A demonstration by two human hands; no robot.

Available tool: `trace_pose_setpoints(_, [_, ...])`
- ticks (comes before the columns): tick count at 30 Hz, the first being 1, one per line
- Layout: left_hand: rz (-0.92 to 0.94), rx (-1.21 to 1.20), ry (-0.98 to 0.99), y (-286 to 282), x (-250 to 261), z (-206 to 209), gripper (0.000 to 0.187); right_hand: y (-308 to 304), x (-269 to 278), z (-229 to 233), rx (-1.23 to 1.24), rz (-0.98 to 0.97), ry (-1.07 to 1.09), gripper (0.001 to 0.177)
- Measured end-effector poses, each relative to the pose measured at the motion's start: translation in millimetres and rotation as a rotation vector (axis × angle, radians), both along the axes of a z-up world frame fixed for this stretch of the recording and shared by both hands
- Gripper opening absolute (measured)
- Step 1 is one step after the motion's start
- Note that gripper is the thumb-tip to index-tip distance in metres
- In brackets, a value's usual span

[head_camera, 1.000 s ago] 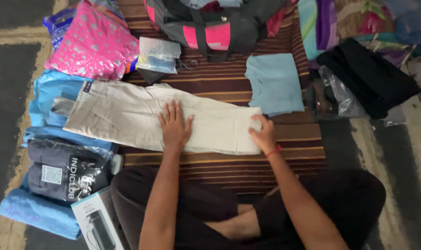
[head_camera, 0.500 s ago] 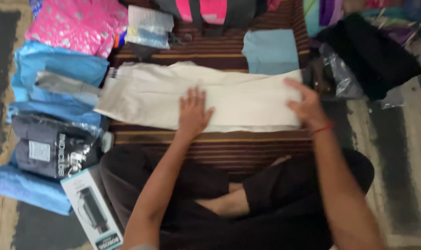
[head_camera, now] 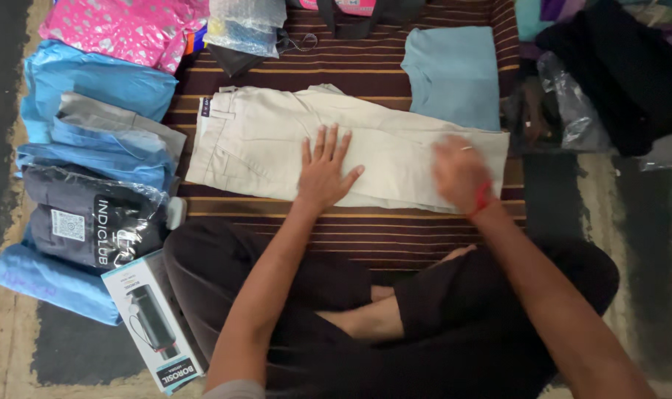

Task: The person folds a light blue t-shirt and places it on a striped mat. They then fold a pair of dark grey shorts and place them into a black and pink duffel bag. Finally, they fold a pair of white trousers on the mat.

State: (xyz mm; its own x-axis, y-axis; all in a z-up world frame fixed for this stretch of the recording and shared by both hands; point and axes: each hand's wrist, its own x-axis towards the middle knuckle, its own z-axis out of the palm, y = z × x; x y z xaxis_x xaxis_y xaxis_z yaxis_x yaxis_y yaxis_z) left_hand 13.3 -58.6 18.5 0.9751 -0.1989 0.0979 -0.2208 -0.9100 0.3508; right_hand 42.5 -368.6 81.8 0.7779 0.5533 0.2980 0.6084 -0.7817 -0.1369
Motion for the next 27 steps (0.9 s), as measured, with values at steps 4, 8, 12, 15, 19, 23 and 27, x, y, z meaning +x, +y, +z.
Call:
trace_pose_setpoints(4, [0.077,-0.034,0.056,27.8,10.2,-6.9,0.079,75.7,-1.2,-29.0,-0.051,0.127,0.112,0.064])
trace_pose_setpoints(8, [0.346,0.064,-0.09,78.5,14.9,-16.8,0.074,149.1,6.2,-47.5,0.04,0.049,0.103,0.083])
trace_pose_setpoints(12, [0.531,0.154,-0.018,97.6,19.4,6.6,0.074,185.1,22.2,-41.8,0.065,0.087,0.146,0.081])
trace_pose_setpoints(15, [0.665,0.134,0.112,101.6,37.4,20.5,0.078,196.9,34.7,-34.9,0.067,0.11,0.201,0.078])
trace_pose_setpoints(19, [0.607,0.057,-0.084,119.2,56.3,12.4,0.062,203.2,34.1,-38.8,0.028,0.065,0.177,0.076])
trace_pose_setpoints(23, [0.21,-0.409,-0.364,113.9,99.9,-0.2,0.03,203.4,36.9,-44.0,0.09,0.028,0.196,0.088])
trace_pose_setpoints(27, [-0.05,-0.53,-0.299,85.2,143.8,-0.8,0.012,208.6,36.5,-37.1,0.051,-0.017,0.141,0.094])
